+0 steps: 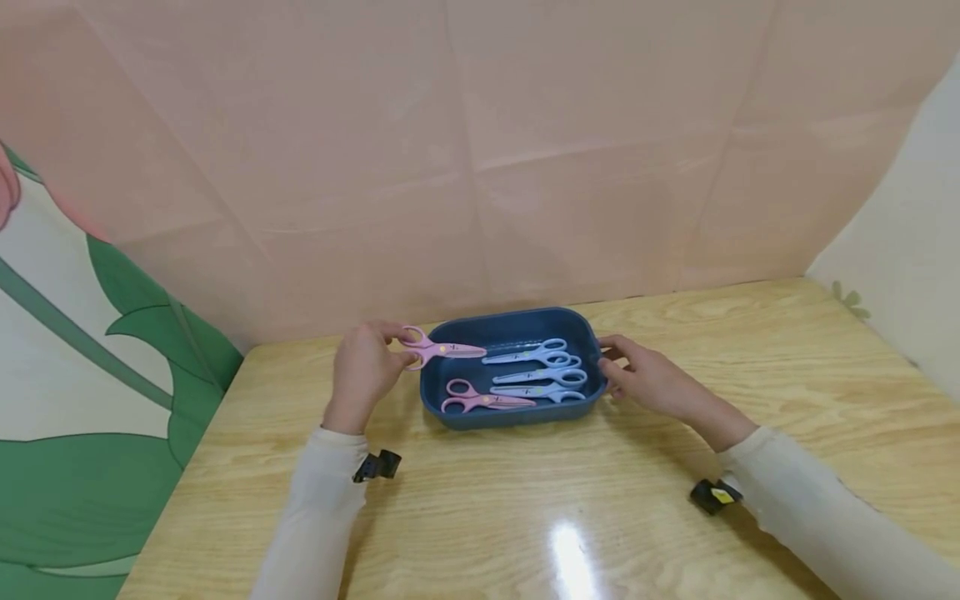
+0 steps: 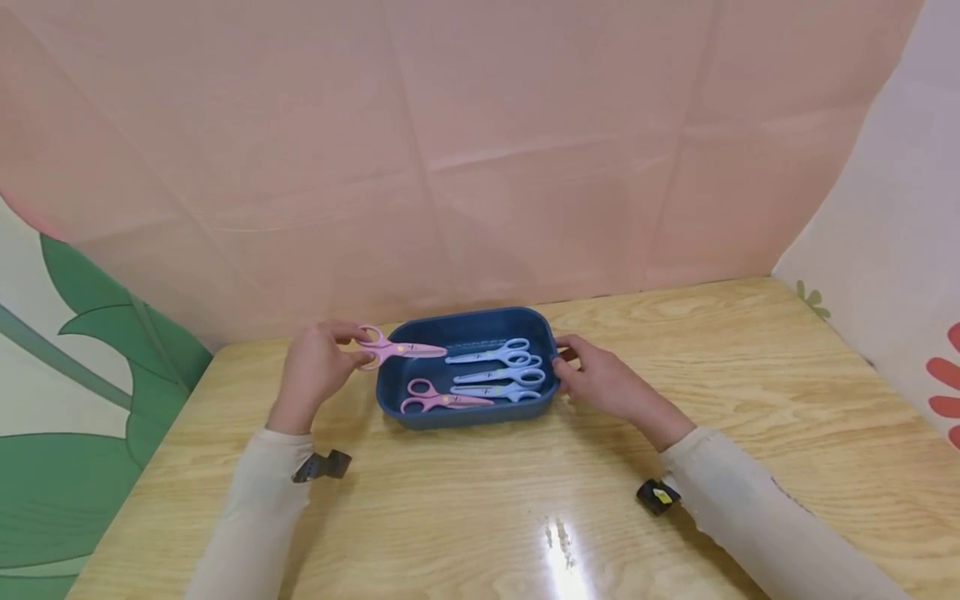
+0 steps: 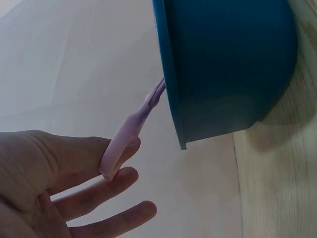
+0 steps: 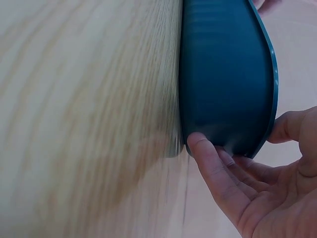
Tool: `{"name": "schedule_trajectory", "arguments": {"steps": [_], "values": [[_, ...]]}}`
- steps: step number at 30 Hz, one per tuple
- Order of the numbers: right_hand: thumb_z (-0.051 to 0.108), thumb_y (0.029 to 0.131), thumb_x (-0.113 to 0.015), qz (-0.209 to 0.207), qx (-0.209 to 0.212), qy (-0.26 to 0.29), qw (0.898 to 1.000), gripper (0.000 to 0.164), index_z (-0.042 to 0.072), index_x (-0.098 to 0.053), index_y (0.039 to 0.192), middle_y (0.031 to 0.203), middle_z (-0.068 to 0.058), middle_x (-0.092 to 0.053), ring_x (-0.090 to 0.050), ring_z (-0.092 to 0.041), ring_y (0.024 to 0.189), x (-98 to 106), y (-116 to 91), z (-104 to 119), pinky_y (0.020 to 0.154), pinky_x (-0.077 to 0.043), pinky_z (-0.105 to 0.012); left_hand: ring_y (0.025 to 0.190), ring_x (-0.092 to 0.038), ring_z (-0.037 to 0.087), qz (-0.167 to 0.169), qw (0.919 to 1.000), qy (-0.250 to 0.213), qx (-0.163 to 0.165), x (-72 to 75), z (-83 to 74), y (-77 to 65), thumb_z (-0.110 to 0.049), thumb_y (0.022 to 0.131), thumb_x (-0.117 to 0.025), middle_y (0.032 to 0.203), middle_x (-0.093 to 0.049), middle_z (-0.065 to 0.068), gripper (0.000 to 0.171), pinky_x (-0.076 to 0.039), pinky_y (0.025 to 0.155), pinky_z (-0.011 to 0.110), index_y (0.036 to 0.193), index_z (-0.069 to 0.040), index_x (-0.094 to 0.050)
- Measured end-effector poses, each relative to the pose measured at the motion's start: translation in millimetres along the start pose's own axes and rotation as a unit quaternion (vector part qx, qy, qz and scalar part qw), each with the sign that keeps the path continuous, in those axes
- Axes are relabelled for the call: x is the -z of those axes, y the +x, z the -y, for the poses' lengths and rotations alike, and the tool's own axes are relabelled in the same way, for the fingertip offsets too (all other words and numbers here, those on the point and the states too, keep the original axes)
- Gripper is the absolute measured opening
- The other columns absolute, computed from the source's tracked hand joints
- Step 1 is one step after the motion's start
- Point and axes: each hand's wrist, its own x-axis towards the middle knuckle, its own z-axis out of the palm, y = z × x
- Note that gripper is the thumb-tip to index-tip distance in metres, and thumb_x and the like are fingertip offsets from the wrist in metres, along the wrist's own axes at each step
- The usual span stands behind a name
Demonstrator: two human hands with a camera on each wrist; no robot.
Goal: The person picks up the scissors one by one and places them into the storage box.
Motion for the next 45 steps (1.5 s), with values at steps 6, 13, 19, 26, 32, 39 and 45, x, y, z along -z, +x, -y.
{"name": "schedule_trajectory", "arguments": {"steps": [6, 13, 19, 26, 32, 39, 45], "values": [[0.02, 0.105, -0.046, 0.002, -0.004, -0.008, 1.0, 0.048, -0.003, -0.037, 0.146, 0.131, -0.032, -0.055, -0.069, -0.021, 0.084, 0.6, -0.2, 2.0, 0.074, -0.059, -0.035, 0.089, -0.068, 0.027, -0.01, 0.9997, 0.007, -0.019, -3.7, -3.3, -1.4, -0.018, 0.076, -0.085, 0.105, -0.077, 0.006, 0.017, -0.05, 0.071, 0.042, 0.093, -0.018, -0.081], [0.02, 0.106, -0.046, 0.004, -0.005, -0.01, 1.0, 0.048, -0.004, -0.037, 0.147, 0.13, -0.032, -0.055, -0.068, -0.021, 0.084, 1.0, -0.6, 3.7, 0.075, -0.059, -0.037, 0.098, -0.07, 0.027, -0.013, 0.9992, 0.024, -0.03, -9.3, -6.5, -2.3, -0.021, 0.075, -0.086, 0.107, -0.077, 0.004, 0.017, -0.053, 0.076, 0.047, 0.091, -0.019, -0.081], [0.022, 0.106, -0.044, 0.008, -0.006, -0.015, 1.0, 0.049, -0.003, -0.035, 0.148, 0.132, -0.031, -0.055, -0.069, -0.021, 0.086, 2.4, -1.1, 4.8, 0.075, -0.059, -0.036, 0.102, -0.069, 0.027, -0.008, 0.9989, 0.042, -0.022, -15.9, -8.5, -2.1, -0.024, 0.077, -0.085, 0.11, -0.076, 0.002, 0.014, -0.048, 0.086, 0.053, 0.09, -0.021, -0.081], [0.022, 0.106, -0.045, 0.008, -0.005, -0.015, 1.0, 0.049, -0.002, -0.036, 0.148, 0.132, -0.031, -0.055, -0.069, -0.021, 0.087, 2.5, -1.6, 4.5, 0.075, -0.059, -0.037, 0.105, -0.068, 0.028, -0.006, 0.9951, 0.09, -0.039, -21.7, -12.6, -3.9, -0.023, 0.08, -0.082, 0.112, -0.076, 0.002, 0.013, -0.038, 0.103, 0.065, 0.092, -0.02, -0.081], [0.021, 0.106, -0.045, 0.005, -0.001, -0.014, 1.0, 0.048, -0.003, -0.036, 0.147, 0.131, -0.031, -0.055, -0.068, -0.021, 0.086, 1.8, -0.7, 3.5, 0.074, -0.058, -0.035, 0.103, -0.068, 0.031, -0.01, 0.9903, 0.126, -0.057, -24.6, -16.2, -4.8, -0.024, 0.081, -0.082, 0.114, -0.075, 0.0, 0.011, -0.037, 0.105, 0.066, 0.091, -0.021, -0.082], [0.021, 0.106, -0.045, 0.003, -0.001, -0.02, 1.0, 0.048, -0.003, -0.036, 0.147, 0.131, -0.031, -0.055, -0.068, -0.02, 0.085, 1.8, -0.6, 4.0, 0.072, -0.057, -0.032, 0.107, -0.067, 0.03, 0.012, 0.9875, 0.132, -0.086, -28.5, -17.9, -5.1, -0.024, 0.082, -0.082, 0.114, -0.075, 0.0, 0.012, -0.038, 0.105, 0.066, 0.093, -0.021, -0.082], [0.021, 0.106, -0.045, 0.003, -0.001, -0.023, 1.0, 0.048, -0.002, -0.036, 0.147, 0.131, -0.031, -0.056, -0.068, -0.02, 0.085, 1.6, -0.8, 4.4, 0.071, -0.056, -0.031, 0.106, -0.067, 0.029, 0.007, 0.9828, 0.144, -0.115, -33.3, -16.5, -5.5, -0.023, 0.082, -0.081, 0.114, -0.075, 0.0, 0.014, -0.04, 0.104, 0.066, 0.096, -0.02, -0.082]]}}
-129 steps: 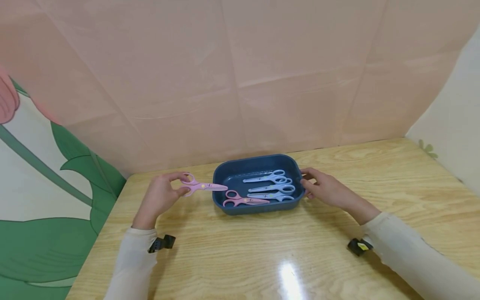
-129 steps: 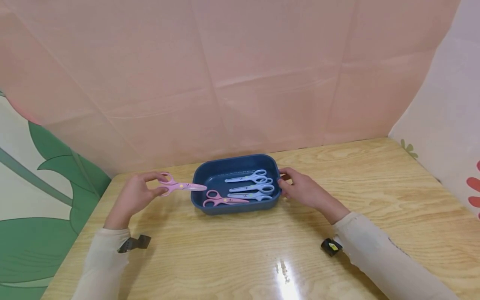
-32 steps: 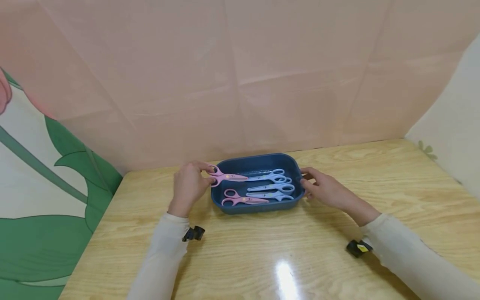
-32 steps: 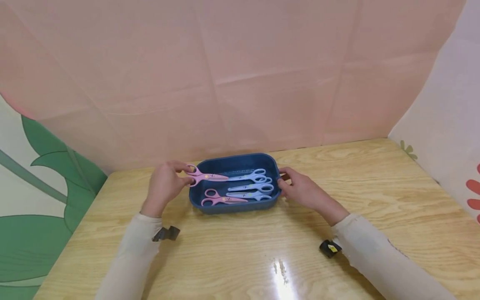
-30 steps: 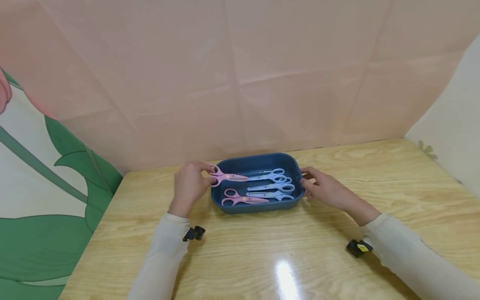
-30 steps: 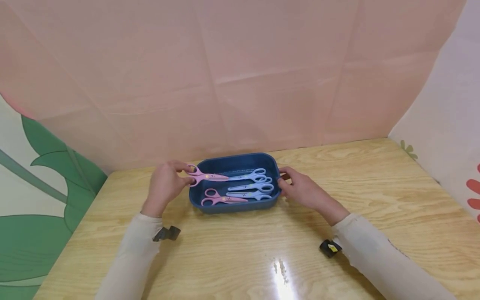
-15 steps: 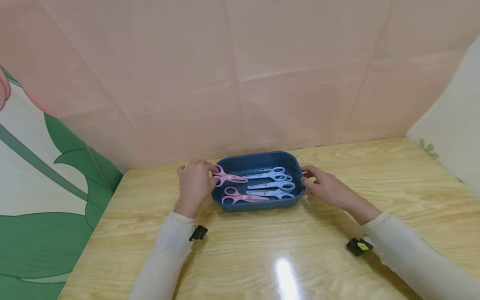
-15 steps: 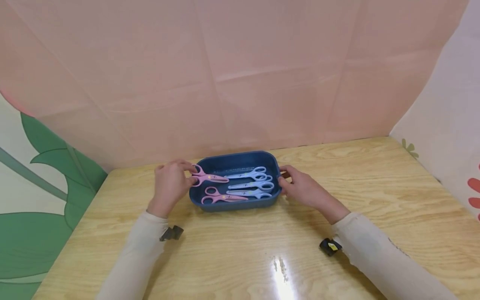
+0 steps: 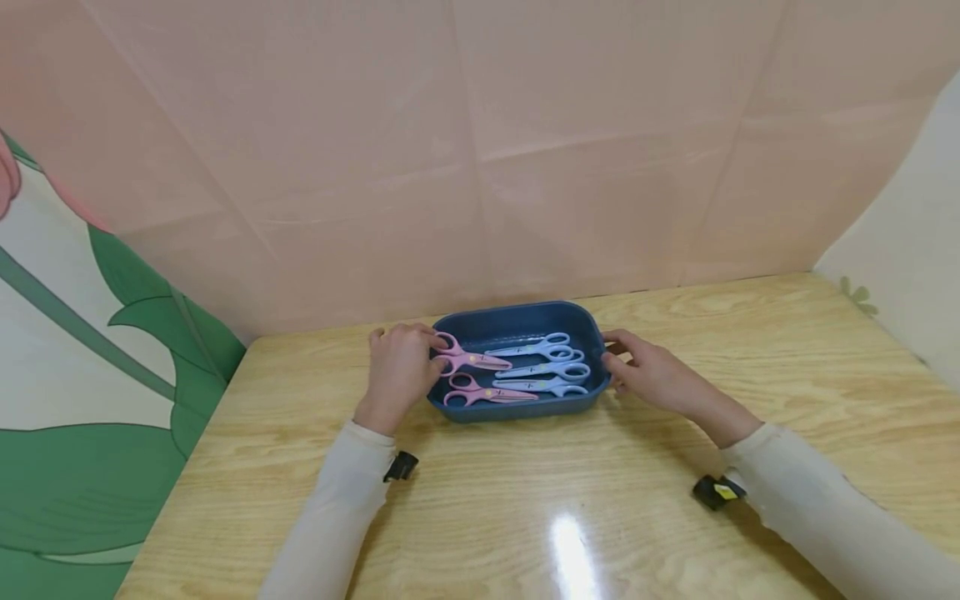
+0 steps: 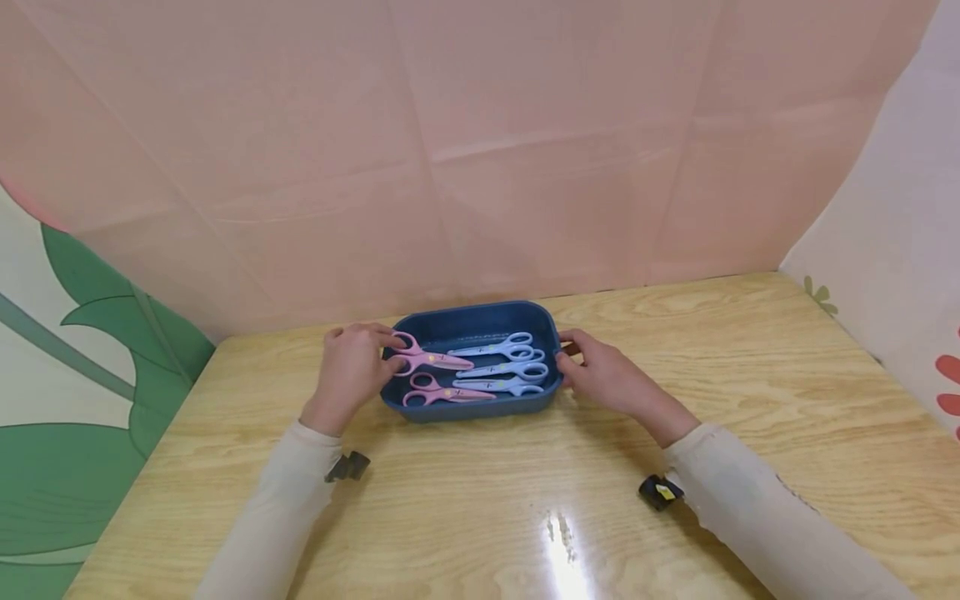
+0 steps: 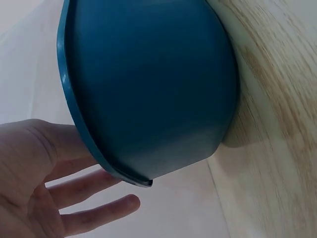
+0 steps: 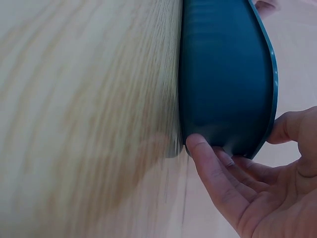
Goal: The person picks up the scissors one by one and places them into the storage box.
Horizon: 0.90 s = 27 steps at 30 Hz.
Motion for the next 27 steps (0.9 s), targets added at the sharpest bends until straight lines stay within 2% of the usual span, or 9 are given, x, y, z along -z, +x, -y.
{"name": "schedule_trajectory", "arguments": {"steps": [6, 14, 23, 27], "values": [[0.021, 0.106, -0.045, 0.0, 0.0, 0.002, 1.0, 0.048, -0.003, -0.036, 0.147, 0.131, -0.031, -0.056, -0.069, -0.021, 0.086, 0.4, -0.7, 0.8, 0.072, -0.057, -0.033, 0.106, -0.068, 0.028, -0.002, 0.9997, -0.008, -0.024, -4.3, -0.9, 1.1, -0.02, 0.081, -0.078, 0.109, -0.076, 0.002, 0.016, -0.037, 0.105, 0.069, 0.097, -0.017, -0.08], [0.021, 0.106, -0.045, -0.001, 0.0, 0.006, 1.0, 0.049, -0.003, -0.036, 0.148, 0.131, -0.031, -0.056, -0.069, -0.021, 0.086, 0.8, -1.0, 1.2, 0.072, -0.057, -0.033, 0.1, -0.069, 0.027, -0.008, 0.9993, -0.019, -0.031, -7.5, -2.3, 1.7, -0.019, 0.081, -0.079, 0.099, -0.077, 0.005, 0.016, -0.036, 0.107, 0.069, 0.095, -0.013, -0.077], [0.02, 0.106, -0.045, -0.002, -0.001, 0.006, 1.0, 0.049, -0.003, -0.035, 0.148, 0.132, -0.032, -0.055, -0.069, -0.022, 0.086, -0.2, 0.4, -0.6, 0.073, -0.059, -0.034, 0.114, -0.063, 0.028, 0.022, 0.9991, -0.011, -0.033, -12.4, -2.6, 2.9, -0.024, 0.081, -0.082, 0.116, -0.073, 0.001, 0.014, -0.038, 0.107, 0.066, 0.092, -0.016, -0.08], [0.02, 0.106, -0.045, -0.002, -0.002, 0.006, 1.0, 0.049, -0.003, -0.035, 0.148, 0.132, -0.032, -0.055, -0.069, -0.022, 0.086, -0.4, 0.6, -1.2, 0.073, -0.059, -0.034, 0.117, -0.061, 0.028, 0.027, 0.9991, -0.016, -0.028, -14.2, -2.2, 3.4, -0.024, 0.082, -0.082, 0.118, -0.072, 0.003, 0.015, -0.037, 0.108, 0.065, 0.094, -0.016, -0.08]]}}
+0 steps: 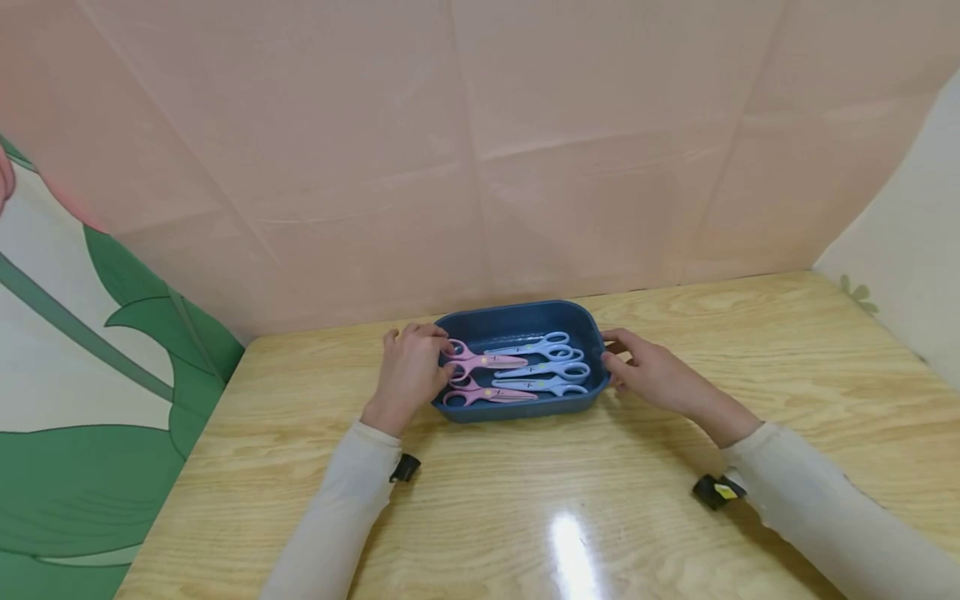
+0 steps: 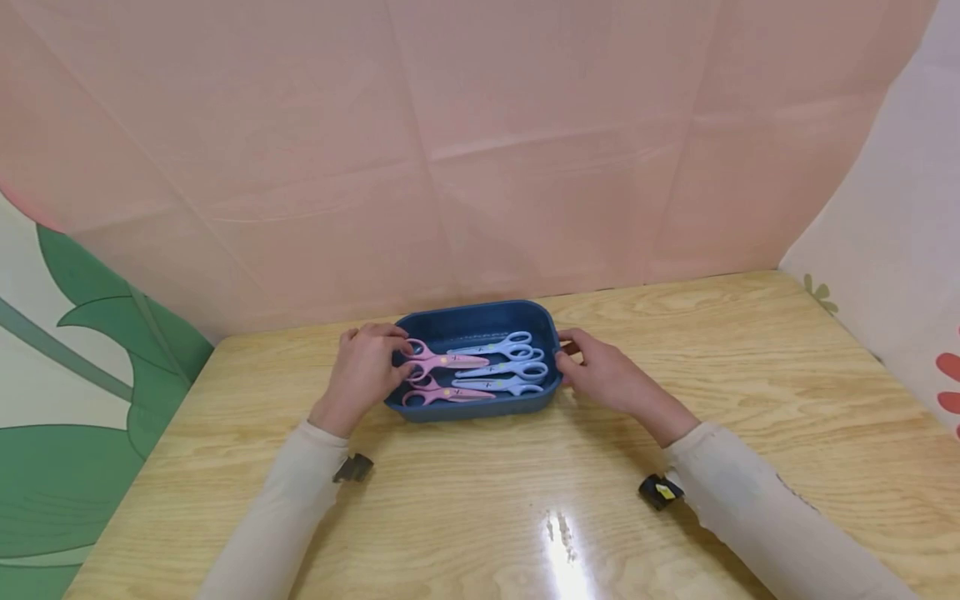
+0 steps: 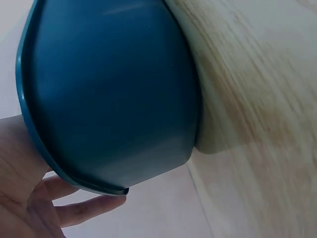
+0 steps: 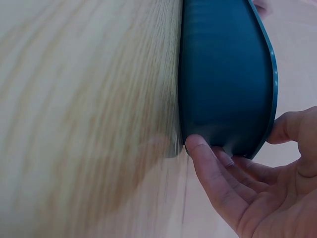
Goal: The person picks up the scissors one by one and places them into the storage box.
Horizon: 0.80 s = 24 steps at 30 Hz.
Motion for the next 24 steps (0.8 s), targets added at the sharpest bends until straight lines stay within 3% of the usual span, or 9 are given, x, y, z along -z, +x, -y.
{"name": "schedule_trajectory", "arguments": {"steps": [15, 19, 24], "values": [[0.022, 0.107, -0.044, 0.004, 0.004, 0.005, 1.0, 0.049, -0.003, -0.035, 0.148, 0.133, -0.031, -0.055, -0.07, -0.023, 0.09, 1.1, -2.2, -0.9, 0.076, -0.061, -0.038, 0.118, -0.063, 0.03, -0.016, 0.9983, -0.044, 0.035, 11.8, 13.5, 0.8, -0.028, 0.087, -0.077, 0.123, -0.071, 0.006, 0.025, -0.043, 0.102, 0.063, 0.108, -0.015, -0.076], [0.027, 0.108, -0.042, 0.018, 0.004, 0.005, 1.0, 0.051, -0.001, -0.036, 0.149, 0.135, -0.029, -0.053, -0.07, -0.025, 0.096, 4.0, -4.5, 0.0, 0.081, -0.061, -0.04, 0.122, -0.062, 0.031, -0.01, 0.997, -0.061, 0.045, 19.1, 19.4, -0.4, -0.031, 0.089, -0.075, 0.129, -0.068, 0.007, 0.029, -0.043, 0.101, 0.061, 0.113, -0.015, -0.074], [0.037, 0.107, -0.042, 0.031, 0.009, -0.016, 0.999, 0.053, 0.003, -0.042, 0.147, 0.139, -0.024, -0.053, -0.068, -0.03, 0.107, 12.4, -6.4, -2.2, 0.09, -0.058, -0.045, 0.122, -0.061, 0.033, -0.028, 0.9939, -0.096, 0.047, 29.1, 26.0, -3.0, -0.032, 0.089, -0.074, 0.128, -0.069, 0.009, 0.033, -0.043, 0.098, 0.06, 0.116, -0.013, -0.073]]}}
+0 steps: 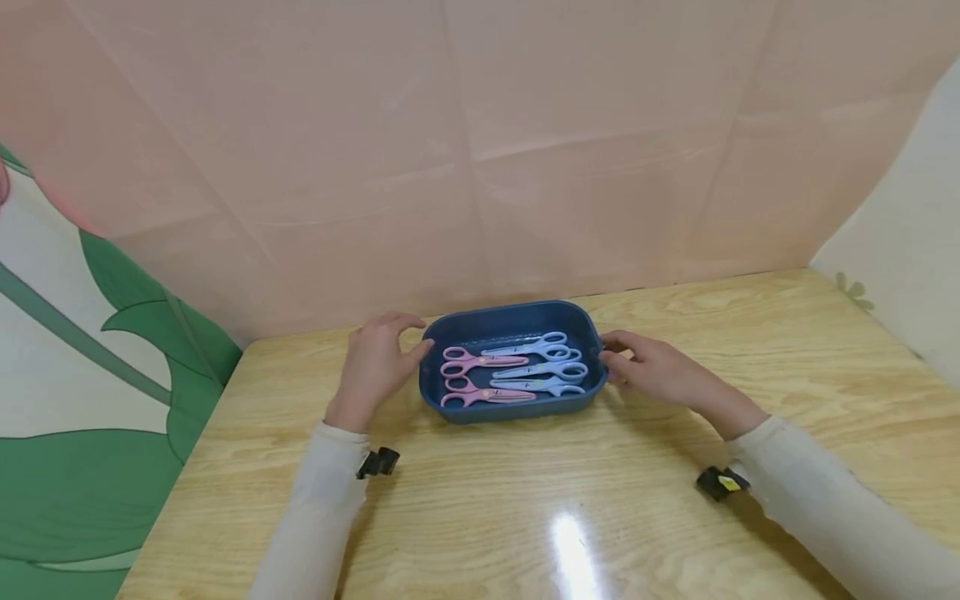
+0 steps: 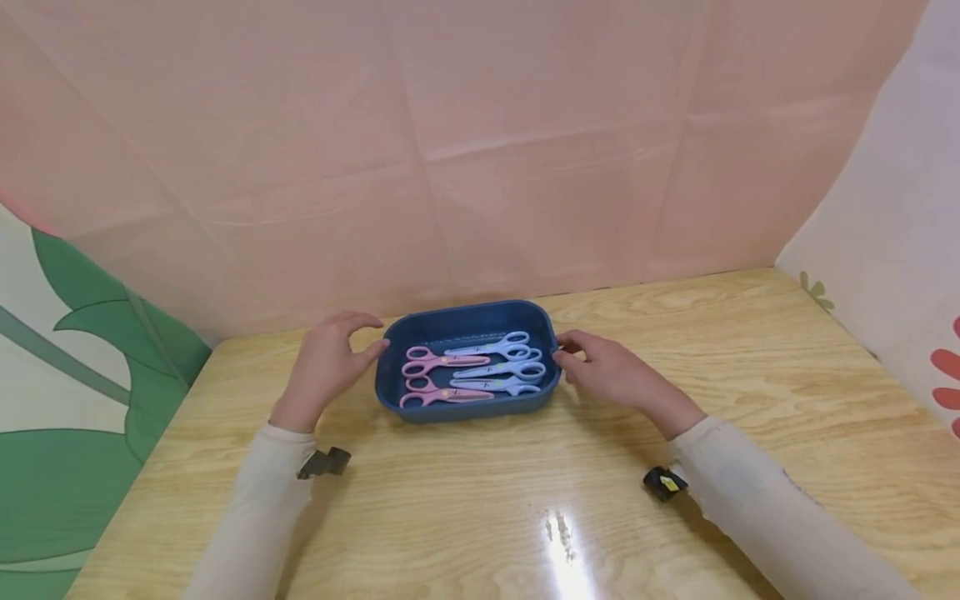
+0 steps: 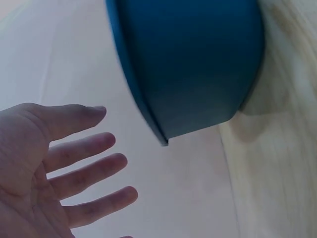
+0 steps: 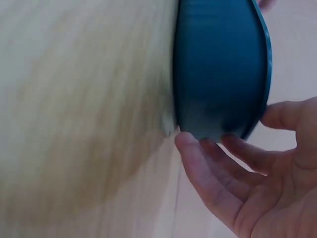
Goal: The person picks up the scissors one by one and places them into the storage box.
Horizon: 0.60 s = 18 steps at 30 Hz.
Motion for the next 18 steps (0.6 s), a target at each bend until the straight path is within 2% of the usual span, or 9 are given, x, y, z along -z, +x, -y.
{"name": "schedule_trajectory", "arguments": {"steps": [7, 13, 18], "values": [[0.042, 0.106, -0.044, -0.034, 0.014, -0.101, 0.994, 0.051, 0.005, -0.053, 0.141, 0.137, -0.021, -0.059, -0.06, -0.04, 0.118, 11.1, -3.0, -0.8, 0.097, -0.05, -0.059, 0.118, -0.063, 0.032, -0.02, 0.9995, -0.02, -0.016, 6.6, 4.4, -0.5, -0.03, 0.088, -0.075, 0.123, -0.07, 0.009, 0.031, -0.047, 0.098, 0.06, 0.114, -0.012, -0.074], [0.045, 0.105, -0.043, -0.026, 0.025, -0.143, 0.989, 0.055, 0.004, -0.053, 0.14, 0.142, -0.023, -0.054, -0.061, -0.04, 0.118, 13.5, -5.4, 0.6, 0.095, -0.051, -0.058, 0.118, -0.064, 0.034, 0.012, 0.9993, 0.018, -0.029, 6.8, 8.8, -10.3, -0.034, 0.089, -0.075, 0.124, -0.07, 0.011, 0.034, -0.05, 0.095, 0.06, 0.114, -0.011, -0.073], [0.049, 0.106, -0.039, -0.021, 0.023, -0.175, 0.984, 0.058, 0.005, -0.053, 0.141, 0.141, -0.023, -0.054, -0.055, -0.045, 0.125, 14.4, -6.9, -2.9, 0.1, -0.046, -0.064, 0.114, -0.065, 0.036, 0.024, 0.9986, 0.037, -0.028, 5.6, 16.6, -23.6, -0.034, 0.091, -0.072, 0.124, -0.07, 0.012, 0.033, -0.05, 0.092, 0.062, 0.115, -0.01, -0.073]]}}
